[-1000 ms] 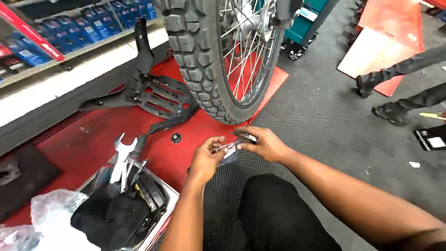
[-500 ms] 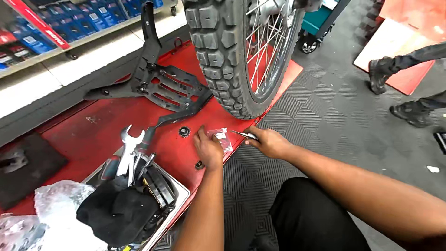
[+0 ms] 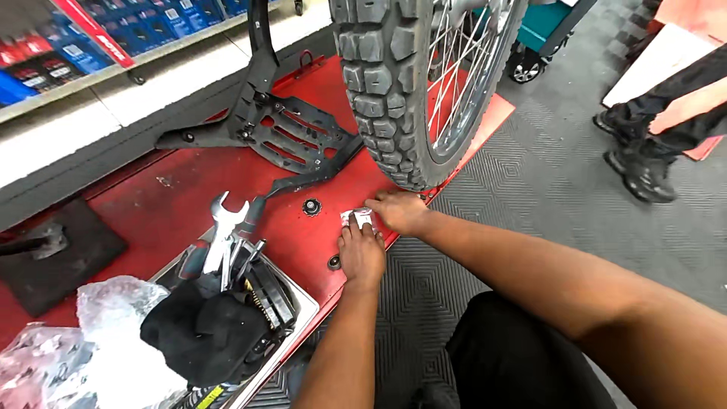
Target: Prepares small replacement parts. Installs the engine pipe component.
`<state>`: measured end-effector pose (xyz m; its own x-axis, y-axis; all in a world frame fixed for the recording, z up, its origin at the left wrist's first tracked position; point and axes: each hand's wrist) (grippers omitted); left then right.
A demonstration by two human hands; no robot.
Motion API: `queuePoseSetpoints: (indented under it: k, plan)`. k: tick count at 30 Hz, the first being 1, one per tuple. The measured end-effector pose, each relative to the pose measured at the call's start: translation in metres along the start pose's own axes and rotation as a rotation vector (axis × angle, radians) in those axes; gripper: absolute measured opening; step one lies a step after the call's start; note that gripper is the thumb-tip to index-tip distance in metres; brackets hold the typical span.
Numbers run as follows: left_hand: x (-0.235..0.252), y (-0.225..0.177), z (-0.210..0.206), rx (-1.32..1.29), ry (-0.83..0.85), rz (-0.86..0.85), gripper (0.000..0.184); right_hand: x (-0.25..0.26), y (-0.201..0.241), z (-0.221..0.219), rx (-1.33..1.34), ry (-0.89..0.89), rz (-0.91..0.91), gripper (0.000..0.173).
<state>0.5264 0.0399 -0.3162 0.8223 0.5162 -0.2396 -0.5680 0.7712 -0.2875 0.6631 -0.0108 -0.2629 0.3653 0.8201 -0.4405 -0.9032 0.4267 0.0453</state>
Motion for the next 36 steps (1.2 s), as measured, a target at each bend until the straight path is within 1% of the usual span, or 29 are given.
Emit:
queuePoseSetpoints:
  k: [3, 5, 9, 13, 17, 21, 26, 32, 36]
  plan:
    - [0.004, 0.004, -0.001, 0.011, -0.013, 0.043, 0.039, 0.004, -0.001, -0.004, -0.031, -0.007, 0.037, 0.047]
    - [0.007, 0.009, 0.001, -0.005, -0.003, 0.052, 0.041, 0.007, 0.000, -0.004, -0.031, -0.028, 0.052, 0.048]
    - [0.016, 0.022, 0.013, -0.066, 0.084, 0.059, 0.046, 0.012, 0.004, -0.004, -0.017, -0.056, 0.086, 0.048]
    - [0.021, 0.028, 0.022, -0.088, 0.175, 0.083, 0.044, 0.016, 0.010, -0.004, -0.024, -0.057, 0.097, 0.047]
    - [0.021, 0.031, 0.024, -0.106, 0.219, 0.112, 0.047, 0.019, 0.017, -0.002, -0.049, -0.055, 0.093, 0.042]
    - [0.019, 0.033, 0.023, -0.133, 0.222, 0.110, 0.044, 0.022, 0.023, -0.001, -0.068, -0.008, 0.077, 0.046]
    - [0.018, 0.036, 0.023, -0.096, 0.251, 0.103, 0.052, 0.020, 0.022, -0.002, -0.075, -0.027, 0.083, 0.048]
    - [0.019, 0.033, 0.026, -0.053, 0.303, 0.119, 0.069, 0.013, 0.018, 0.001, -0.081, 0.003, 0.058, 0.047]
    - [0.020, 0.031, 0.027, -0.049, 0.324, 0.133, 0.070, 0.006, 0.010, -0.002, -0.085, 0.007, 0.036, 0.049]
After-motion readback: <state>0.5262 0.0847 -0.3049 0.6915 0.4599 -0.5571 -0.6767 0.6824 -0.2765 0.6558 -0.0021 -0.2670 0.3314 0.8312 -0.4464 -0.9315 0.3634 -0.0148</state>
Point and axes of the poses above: each hand's wrist, its own x-axis towards the middle knuckle, its own z-axis out of the back of the hand, y = z × x, and after that the axes turned 6 degrees about y, right-handed
